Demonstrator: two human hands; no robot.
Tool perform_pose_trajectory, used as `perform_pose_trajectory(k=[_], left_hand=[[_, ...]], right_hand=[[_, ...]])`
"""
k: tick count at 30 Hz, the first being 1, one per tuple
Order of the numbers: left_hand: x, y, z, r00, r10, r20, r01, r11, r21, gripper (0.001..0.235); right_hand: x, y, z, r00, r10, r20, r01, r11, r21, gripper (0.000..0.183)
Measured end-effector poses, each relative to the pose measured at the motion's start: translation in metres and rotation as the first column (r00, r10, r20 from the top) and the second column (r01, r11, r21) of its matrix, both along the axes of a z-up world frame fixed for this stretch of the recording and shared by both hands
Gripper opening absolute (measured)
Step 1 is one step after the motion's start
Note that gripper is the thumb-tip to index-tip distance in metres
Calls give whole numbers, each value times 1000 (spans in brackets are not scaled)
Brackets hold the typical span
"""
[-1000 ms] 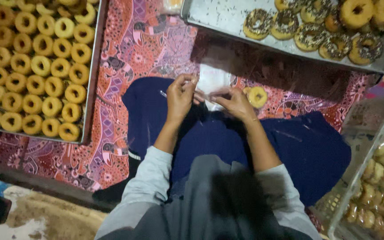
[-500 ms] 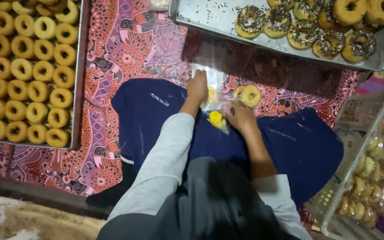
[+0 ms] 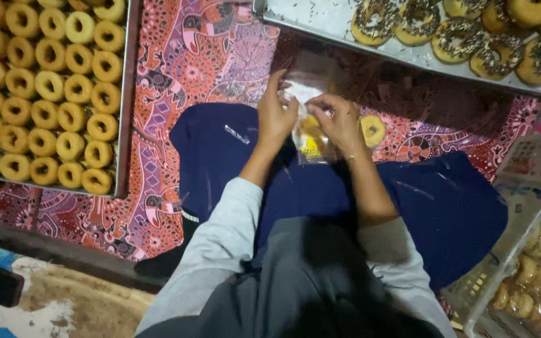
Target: The person sits on a patterned mat and packages donuts one by one. They pick donuts from metal trays, place them into clear plastic bags, and set the sealed bags into a white plastic crate.
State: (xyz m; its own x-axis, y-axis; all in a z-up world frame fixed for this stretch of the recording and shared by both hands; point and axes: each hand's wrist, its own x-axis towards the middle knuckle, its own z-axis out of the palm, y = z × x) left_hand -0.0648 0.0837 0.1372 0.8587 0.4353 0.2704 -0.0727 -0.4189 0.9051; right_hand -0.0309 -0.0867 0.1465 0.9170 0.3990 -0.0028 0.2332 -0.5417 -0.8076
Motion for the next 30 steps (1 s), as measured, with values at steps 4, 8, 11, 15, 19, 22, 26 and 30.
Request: perform_pose_trajectory(k=[4,8,11,15,19,22,26,30], left_hand=[[0,-6,7,989,103,-107,-106,994,-30,33],[-31,-31,21,983,-103,149,87,991,105,31],[-48,-43,44,943,-211,259,241,966,-91,35],[-31,-29,49,991,53,123,96,358,-929,42],[14,7,14,937,23,347,344,95,-934,18],[26,29,-3,957,80,278,279,-2,-960,13],[25,41,4,969,160,187,227,-283,-932,18],[27,45,14,973,169,158,216,-425,-879,34]], right_hand=[[-44,3,60,936,-96,340,70,994,87,31],[-50,6,79,931,-8,366,70,985,-157,32],[-41,4,77,902,22,431,34,992,-121,45],[-36,5,75,919,158,362,-138,987,-81,46],[-1,-8,82,985,117,125,-121,992,27,28],[80,-39,83,975,-139,172,167,973,-157,27],[183,-77,56,969,156,190,-1,773,-635,108],[204,-68,38,959,243,145,-107,786,-609,92]])
